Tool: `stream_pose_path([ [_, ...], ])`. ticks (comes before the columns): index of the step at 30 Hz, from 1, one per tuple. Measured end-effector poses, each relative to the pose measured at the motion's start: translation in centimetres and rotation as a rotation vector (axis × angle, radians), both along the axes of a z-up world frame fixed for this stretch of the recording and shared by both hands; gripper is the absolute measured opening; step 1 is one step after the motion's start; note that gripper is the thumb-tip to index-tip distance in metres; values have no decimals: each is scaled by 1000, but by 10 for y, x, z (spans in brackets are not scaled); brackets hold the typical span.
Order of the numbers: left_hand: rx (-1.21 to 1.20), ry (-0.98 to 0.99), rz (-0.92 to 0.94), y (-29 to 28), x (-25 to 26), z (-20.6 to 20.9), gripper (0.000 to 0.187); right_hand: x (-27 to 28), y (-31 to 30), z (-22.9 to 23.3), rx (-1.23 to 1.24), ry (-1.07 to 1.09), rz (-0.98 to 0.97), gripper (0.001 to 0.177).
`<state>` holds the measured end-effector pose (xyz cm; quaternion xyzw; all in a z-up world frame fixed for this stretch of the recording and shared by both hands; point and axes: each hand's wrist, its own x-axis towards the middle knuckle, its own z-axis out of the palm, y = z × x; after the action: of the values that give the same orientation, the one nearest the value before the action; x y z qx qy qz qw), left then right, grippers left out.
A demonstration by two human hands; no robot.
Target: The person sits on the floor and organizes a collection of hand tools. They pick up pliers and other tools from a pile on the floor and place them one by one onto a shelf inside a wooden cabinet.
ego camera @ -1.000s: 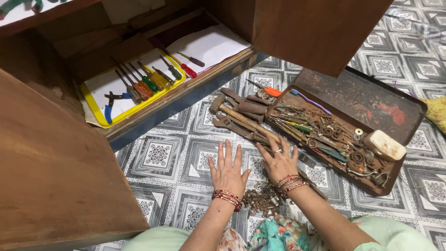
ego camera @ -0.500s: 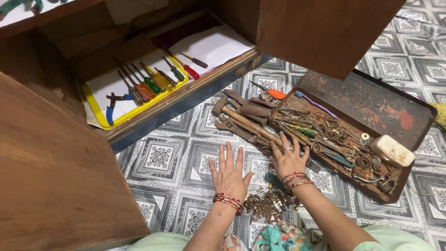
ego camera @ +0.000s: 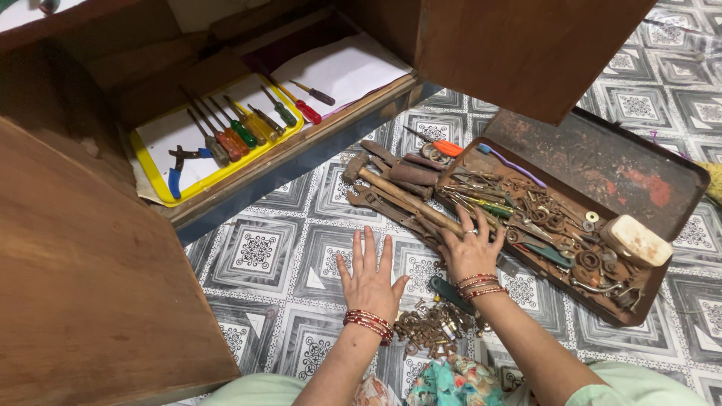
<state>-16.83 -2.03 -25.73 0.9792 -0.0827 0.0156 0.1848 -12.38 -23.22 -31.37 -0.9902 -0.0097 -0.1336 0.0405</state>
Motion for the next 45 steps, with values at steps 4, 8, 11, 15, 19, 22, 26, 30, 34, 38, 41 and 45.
stream_pose_path([
  [4,-7,0,0,0,0,0,86,3,0,0,11,-35,-11,38],
  [8,-10,34,0,-1,1,0,86,7,-2,-4,3,-34,-29,37],
  [11,-1,51,1,-1,3,0,87,10,-3,-7,24,-38,-34,34],
  [15,-3,59,1,-1,4,-1,87,11,-1,-6,44,-5,-51,33],
  [19,0,46,3,-1,4,-4,88,9,2,-3,69,-5,-43,30],
  [22,-4,23,-2,0,4,-5,89,8,3,1,57,42,-56,27],
  [26,-3,14,3,0,5,-7,90,4,10,2,80,47,-33,24],
  [30,-1,24,14,1,5,-8,91,-2,23,-2,103,98,0,16],
  [34,4,10,19,2,5,-7,91,-4,31,-4,51,139,15,20],
  [38,14,37,17,1,7,-4,92,1,32,-3,84,172,24,21],
  [41,21,55,18,1,7,-2,91,1,28,-1,106,63,29,27],
  [45,9,67,18,1,6,-1,91,1,21,1,69,53,-11,33],
])
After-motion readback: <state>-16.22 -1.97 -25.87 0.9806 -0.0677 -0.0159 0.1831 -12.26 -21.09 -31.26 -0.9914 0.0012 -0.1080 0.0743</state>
